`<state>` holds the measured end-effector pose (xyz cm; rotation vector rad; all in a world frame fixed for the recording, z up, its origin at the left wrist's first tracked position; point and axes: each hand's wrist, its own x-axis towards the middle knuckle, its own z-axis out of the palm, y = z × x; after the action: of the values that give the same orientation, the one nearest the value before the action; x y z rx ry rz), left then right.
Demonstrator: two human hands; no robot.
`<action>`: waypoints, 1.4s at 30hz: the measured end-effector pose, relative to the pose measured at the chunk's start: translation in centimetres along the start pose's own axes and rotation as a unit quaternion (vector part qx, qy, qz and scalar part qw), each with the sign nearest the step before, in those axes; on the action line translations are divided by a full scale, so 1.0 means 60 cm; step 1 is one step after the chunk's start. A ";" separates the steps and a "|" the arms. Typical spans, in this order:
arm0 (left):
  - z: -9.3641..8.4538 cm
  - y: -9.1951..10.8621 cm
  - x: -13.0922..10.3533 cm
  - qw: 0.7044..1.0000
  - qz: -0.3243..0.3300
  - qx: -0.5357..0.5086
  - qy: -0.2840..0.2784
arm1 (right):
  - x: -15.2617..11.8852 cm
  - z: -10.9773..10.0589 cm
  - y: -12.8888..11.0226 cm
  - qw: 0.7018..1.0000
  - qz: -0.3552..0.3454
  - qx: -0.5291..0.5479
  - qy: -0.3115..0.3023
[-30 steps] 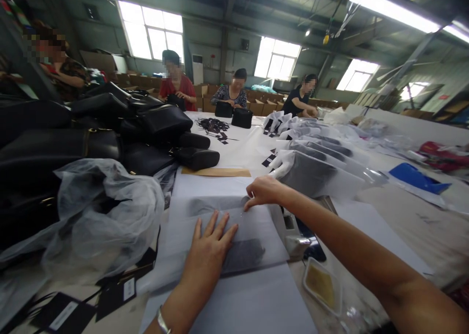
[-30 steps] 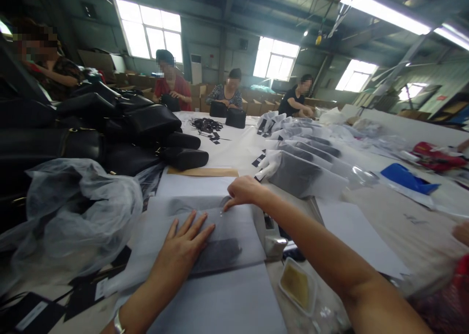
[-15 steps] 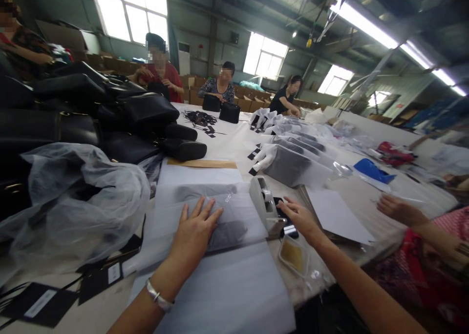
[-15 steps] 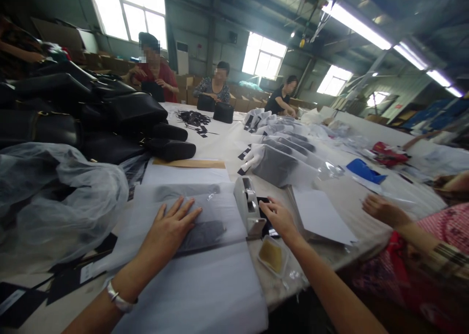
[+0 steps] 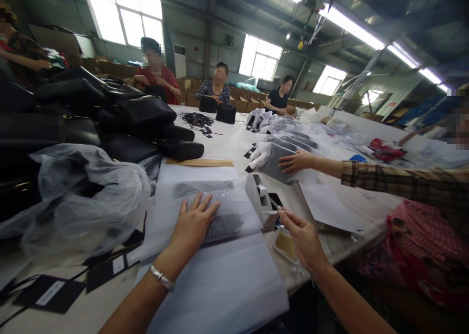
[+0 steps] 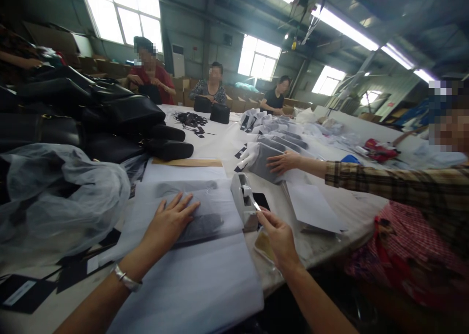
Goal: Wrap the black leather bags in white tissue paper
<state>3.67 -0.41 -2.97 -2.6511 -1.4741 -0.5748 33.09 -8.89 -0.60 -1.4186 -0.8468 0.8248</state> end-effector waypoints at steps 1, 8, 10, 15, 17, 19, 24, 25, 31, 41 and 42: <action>0.001 0.000 0.000 1.000 0.000 0.001 0.000 | -0.009 -0.003 0.005 1.000 0.028 0.010 -0.006; -0.007 0.001 0.000 1.000 0.003 0.003 -0.009 | -0.007 -0.026 0.031 0.990 0.137 -0.003 -0.042; -0.008 0.001 0.001 1.000 0.000 -0.003 -0.007 | 0.007 -0.038 0.036 0.988 0.116 -0.076 -0.068; -0.015 0.000 0.003 1.000 -0.003 -0.024 -0.008 | 0.025 -0.079 0.022 0.931 -0.057 -0.347 -0.095; -0.025 -0.004 0.007 0.999 -0.007 -0.042 -0.013 | 0.025 -0.084 -0.002 0.898 -0.137 -0.399 -0.126; -0.036 -0.014 0.011 0.997 -0.015 -0.070 -0.019 | 0.026 -0.072 -0.035 0.867 -0.203 -0.417 -0.182; -0.059 -0.055 0.015 0.987 -0.075 -0.138 -0.038 | 0.045 0.029 -0.121 0.796 -0.303 -0.409 -0.326; -0.061 -0.065 0.014 0.985 -0.087 -0.147 -0.036 | 0.052 0.058 -0.134 0.787 -0.311 -0.396 -0.356; -0.061 -0.114 0.011 0.971 -0.096 -0.219 -0.013 | 0.109 0.247 -0.167 0.703 -0.320 -0.328 -0.544; -0.046 -0.144 0.007 0.928 -0.113 -0.352 0.054 | 0.169 0.452 -0.135 0.525 -0.364 -0.480 -0.602; -0.044 -0.145 0.006 0.929 -0.113 -0.349 0.054 | 0.169 0.461 -0.134 0.501 -0.384 -0.507 -0.587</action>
<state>-4.13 4.01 -1.52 -2.8438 -1.8140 -1.4901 13.51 13.27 6.96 -0.8766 -3.1719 0.4022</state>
